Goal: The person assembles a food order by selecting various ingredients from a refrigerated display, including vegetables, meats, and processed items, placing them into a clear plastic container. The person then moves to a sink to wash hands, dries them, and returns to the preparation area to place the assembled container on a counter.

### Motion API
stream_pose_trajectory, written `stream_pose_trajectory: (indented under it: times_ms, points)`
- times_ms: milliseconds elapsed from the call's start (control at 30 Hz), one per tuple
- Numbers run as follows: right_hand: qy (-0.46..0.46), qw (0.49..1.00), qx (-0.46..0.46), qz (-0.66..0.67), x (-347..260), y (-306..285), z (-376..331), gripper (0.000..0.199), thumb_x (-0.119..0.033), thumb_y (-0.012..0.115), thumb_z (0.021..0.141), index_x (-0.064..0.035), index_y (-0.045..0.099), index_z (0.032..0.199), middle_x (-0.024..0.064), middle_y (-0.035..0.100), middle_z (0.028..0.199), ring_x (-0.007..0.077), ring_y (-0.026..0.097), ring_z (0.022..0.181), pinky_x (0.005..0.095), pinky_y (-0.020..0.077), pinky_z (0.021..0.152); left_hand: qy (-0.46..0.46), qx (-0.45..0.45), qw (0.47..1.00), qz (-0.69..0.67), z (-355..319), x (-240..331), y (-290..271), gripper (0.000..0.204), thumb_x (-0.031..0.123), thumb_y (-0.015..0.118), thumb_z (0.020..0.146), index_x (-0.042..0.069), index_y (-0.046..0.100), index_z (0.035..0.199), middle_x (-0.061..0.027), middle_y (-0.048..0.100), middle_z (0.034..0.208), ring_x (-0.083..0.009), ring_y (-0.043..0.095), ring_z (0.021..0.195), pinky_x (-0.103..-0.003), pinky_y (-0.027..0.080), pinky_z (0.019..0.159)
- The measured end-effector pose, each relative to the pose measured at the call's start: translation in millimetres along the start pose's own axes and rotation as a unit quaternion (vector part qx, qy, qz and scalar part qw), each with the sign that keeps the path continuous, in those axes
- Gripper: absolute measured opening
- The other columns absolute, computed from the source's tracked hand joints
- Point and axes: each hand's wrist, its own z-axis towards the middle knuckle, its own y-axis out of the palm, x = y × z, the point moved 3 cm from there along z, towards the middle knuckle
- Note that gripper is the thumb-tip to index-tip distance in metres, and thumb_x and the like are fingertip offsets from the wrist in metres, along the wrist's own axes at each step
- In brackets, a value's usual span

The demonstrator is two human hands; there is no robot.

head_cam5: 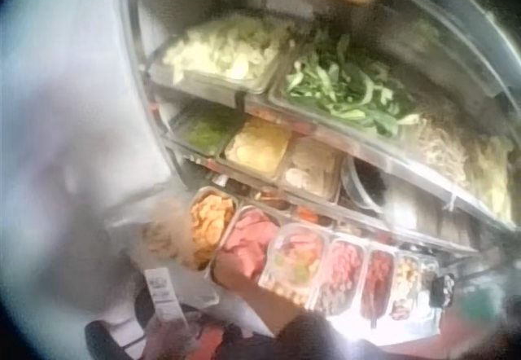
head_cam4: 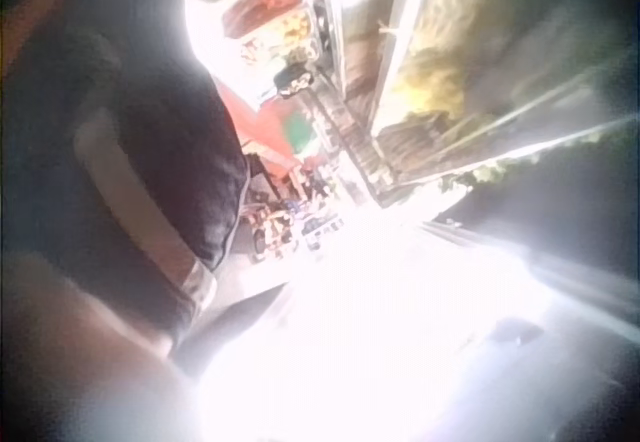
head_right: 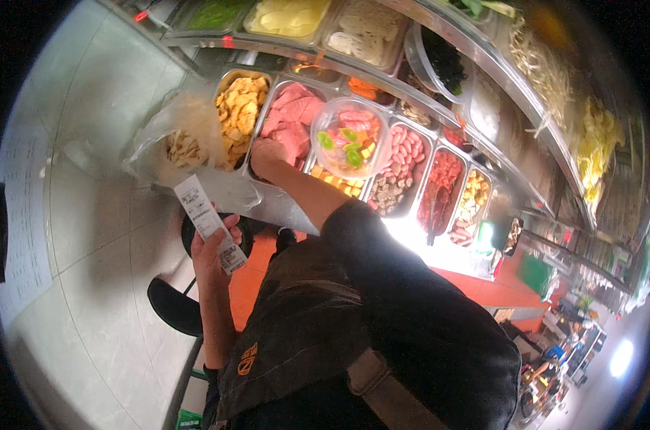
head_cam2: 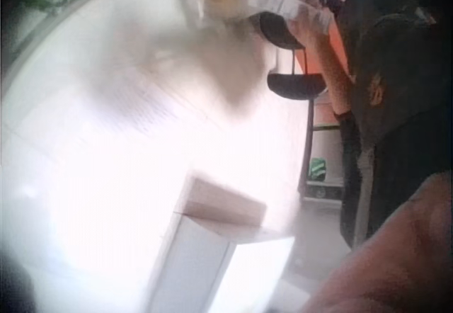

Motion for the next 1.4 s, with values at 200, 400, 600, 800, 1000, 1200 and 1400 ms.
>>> stream_pose_trajectory:
  times_ms: [200,400,600,800,1000,1200,1400]
  points:
    - [-0.042,0.999,-0.014,0.030,21.3,5.1,1.0,0.029,-0.019,0.057,0.086,0.0034,0.070,0.097,0.0192,0.074,0.096,0.0313,0.073,0.091,0.0438,0.0579,0.077,0.022,-0.016,0.999,-0.018,0.7,4.7,4.6,0.042,0.002,0.054,0.088,-0.004,0.049,0.129,-0.0217,0.071,0.102,-0.0217,0.065,0.073,-0.033,0.054,0.068]
    - [-0.075,0.955,-0.210,0.196,28.7,-64.2,-31.9,0.021,-0.020,0.068,0.087,0.0006,0.069,0.086,0.0118,0.067,0.071,0.0206,0.063,0.057,0.0362,0.0489,0.049,0.018,-0.020,0.999,-0.025,5.0,19.0,15.2,0.035,0.001,0.054,0.088,-0.009,0.053,0.121,-0.0230,0.070,0.105,-0.0220,0.066,0.077,-0.034,0.055,0.070]
    - [-0.144,0.764,-0.078,0.624,-26.3,-257.1,7.7,0.018,-0.018,0.067,0.095,-0.0007,0.068,0.094,0.0103,0.069,0.074,0.0147,0.064,0.059,0.0278,0.0450,0.046,0.020,-0.066,0.997,-0.025,9.0,31.9,32.3,0.045,0.002,0.055,0.088,-0.006,0.049,0.132,-0.0232,0.070,0.108,-0.0214,0.065,0.078,-0.033,0.053,0.071]
    - [-0.086,0.799,-0.066,0.591,-42.8,-259.1,-12.3,0.033,-0.014,0.066,0.095,0.0072,0.062,0.120,0.0121,0.072,0.090,0.0161,0.068,0.068,0.0269,0.0511,0.056,0.048,-0.071,0.996,-0.039,17.9,45.1,45.6,0.027,0.002,0.056,0.090,-0.005,0.056,0.116,-0.0220,0.071,0.105,-0.0205,0.065,0.078,-0.034,0.054,0.073]
    - [-0.017,0.842,-0.044,0.537,19.4,-173.8,-91.8,0.034,-0.009,0.064,0.093,0.0068,0.063,0.123,0.0094,0.072,0.088,0.0098,0.064,0.062,0.0218,0.0446,0.048,0.073,-0.158,0.984,-0.025,22.1,57.6,58.1,0.026,0.007,0.059,0.093,-0.003,0.057,0.117,-0.0221,0.071,0.110,-0.0207,0.066,0.079,-0.035,0.055,0.072]
    - [0.093,0.821,-0.001,0.563,100.3,-115.9,-178.9,0.032,-0.007,0.063,0.092,0.0064,0.062,0.121,0.0092,0.070,0.085,0.0113,0.065,0.063,0.0230,0.0473,0.051,0.071,-0.180,0.981,-0.009,26.2,53.6,74.7,0.026,0.006,0.057,0.096,-0.003,0.056,0.120,-0.0231,0.070,0.113,-0.0219,0.065,0.077,-0.035,0.055,0.070]
    - [0.134,0.811,0.072,0.565,160.3,-88.5,-238.8,0.033,-0.004,0.061,0.092,0.0080,0.059,0.123,0.0106,0.070,0.084,0.0135,0.066,0.063,0.0218,0.0450,0.049,0.067,-0.198,0.978,0.000,28.5,47.0,83.6,0.027,0.005,0.055,0.097,-0.004,0.054,0.123,-0.0237,0.069,0.114,-0.0220,0.065,0.076,-0.034,0.054,0.068]
